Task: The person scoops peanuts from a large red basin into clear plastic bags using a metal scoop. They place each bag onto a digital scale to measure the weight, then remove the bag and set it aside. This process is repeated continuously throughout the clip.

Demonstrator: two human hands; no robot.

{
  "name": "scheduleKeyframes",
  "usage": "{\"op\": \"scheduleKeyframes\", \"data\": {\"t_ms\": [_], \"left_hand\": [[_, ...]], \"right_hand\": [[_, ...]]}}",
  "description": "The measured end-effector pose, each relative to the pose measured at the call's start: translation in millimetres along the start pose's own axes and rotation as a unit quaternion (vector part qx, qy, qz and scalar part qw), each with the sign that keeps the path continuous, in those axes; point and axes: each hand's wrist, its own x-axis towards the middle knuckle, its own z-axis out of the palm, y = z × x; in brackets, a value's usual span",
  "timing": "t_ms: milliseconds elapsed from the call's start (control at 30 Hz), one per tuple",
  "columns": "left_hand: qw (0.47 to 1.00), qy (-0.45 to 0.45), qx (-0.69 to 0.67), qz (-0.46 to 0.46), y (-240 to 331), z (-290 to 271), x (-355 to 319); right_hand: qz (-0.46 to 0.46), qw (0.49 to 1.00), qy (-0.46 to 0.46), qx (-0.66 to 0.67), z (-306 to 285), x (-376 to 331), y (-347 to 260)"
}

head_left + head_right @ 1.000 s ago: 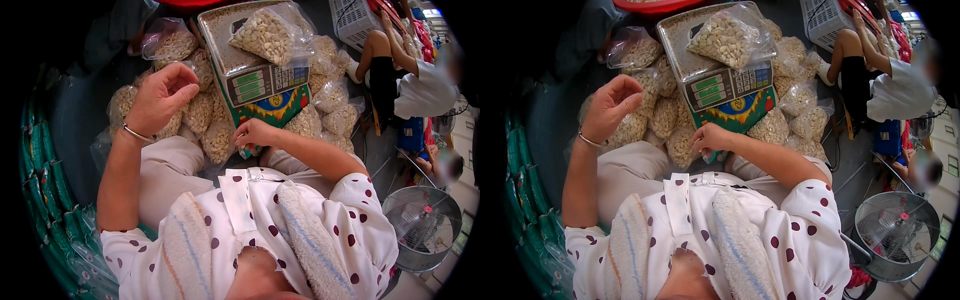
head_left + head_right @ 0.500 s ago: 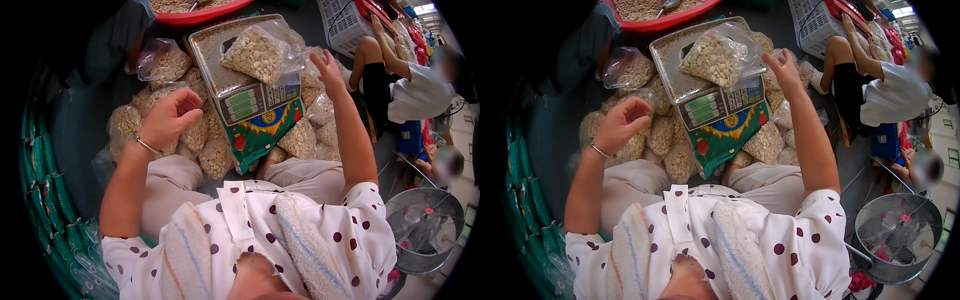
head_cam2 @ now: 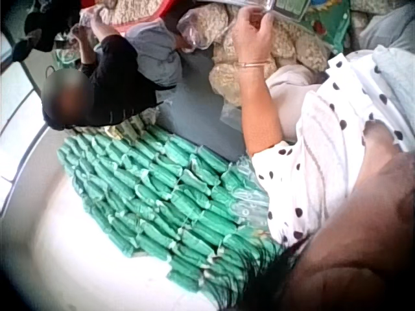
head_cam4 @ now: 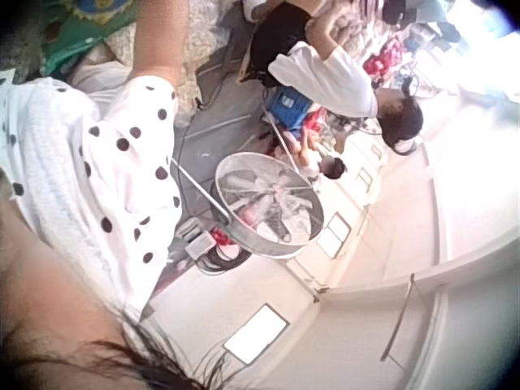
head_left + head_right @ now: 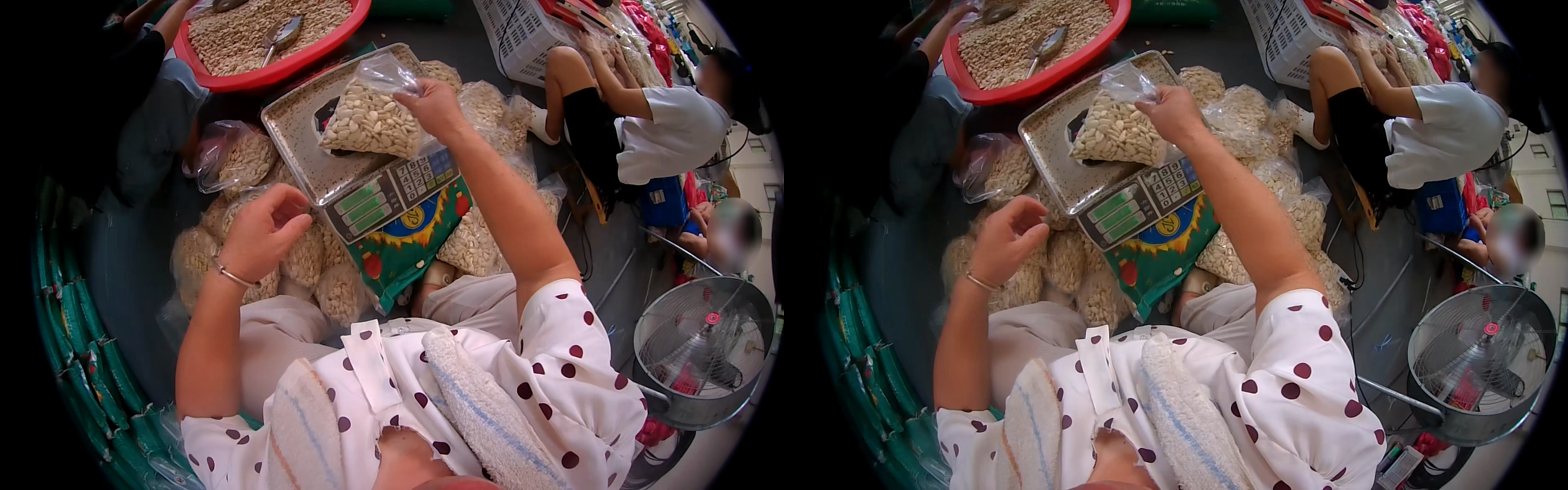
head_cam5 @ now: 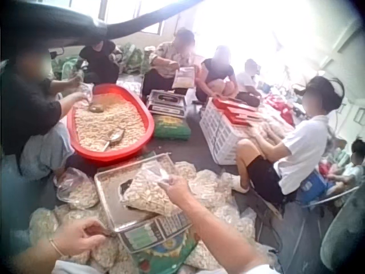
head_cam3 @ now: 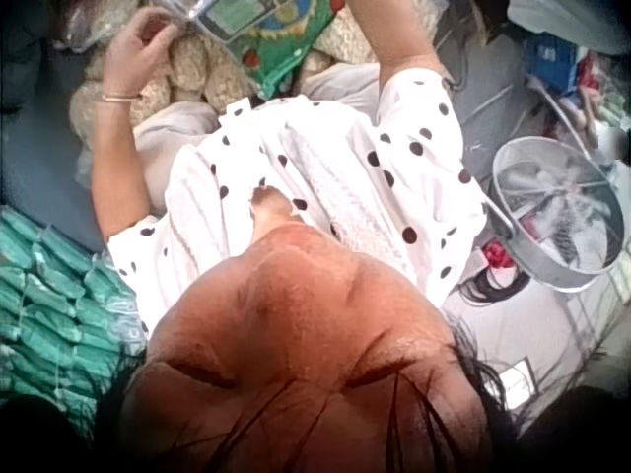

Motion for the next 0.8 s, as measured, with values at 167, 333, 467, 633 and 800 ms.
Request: {"op": "scheduleKeyframes", "data": {"t_ms": [167, 333, 467, 633, 800], "left_hand": [[0.996, 0.090, -0.015, -0.012, -39.2, -38.9, 17.2], [0.957, 0.245, 0.135, -0.073, -133.1, -107.1, 19.1], [0.924, 0.290, 0.118, -0.221, -219.5, -133.6, 26.6], [0.863, 0.379, 0.199, -0.266, -270.5, -126.9, 78.2], [0.887, 0.227, 0.160, -0.369, -305.7, -132.6, 119.2]], "right_hand": [[-0.035, 0.987, 0.055, 0.144, -93.2, 24.8, -27.0], [-0.043, 0.963, 0.159, -0.213, -184.6, 57.9, -7.2], [-0.011, 0.992, 0.102, -0.069, -192.9, 89.6, 85.9], [0.122, 0.936, 0.065, -0.323, -166.4, 96.8, 240.5], [-0.079, 0.855, 0.130, -0.496, -94.4, 107.5, 135.9]]}}
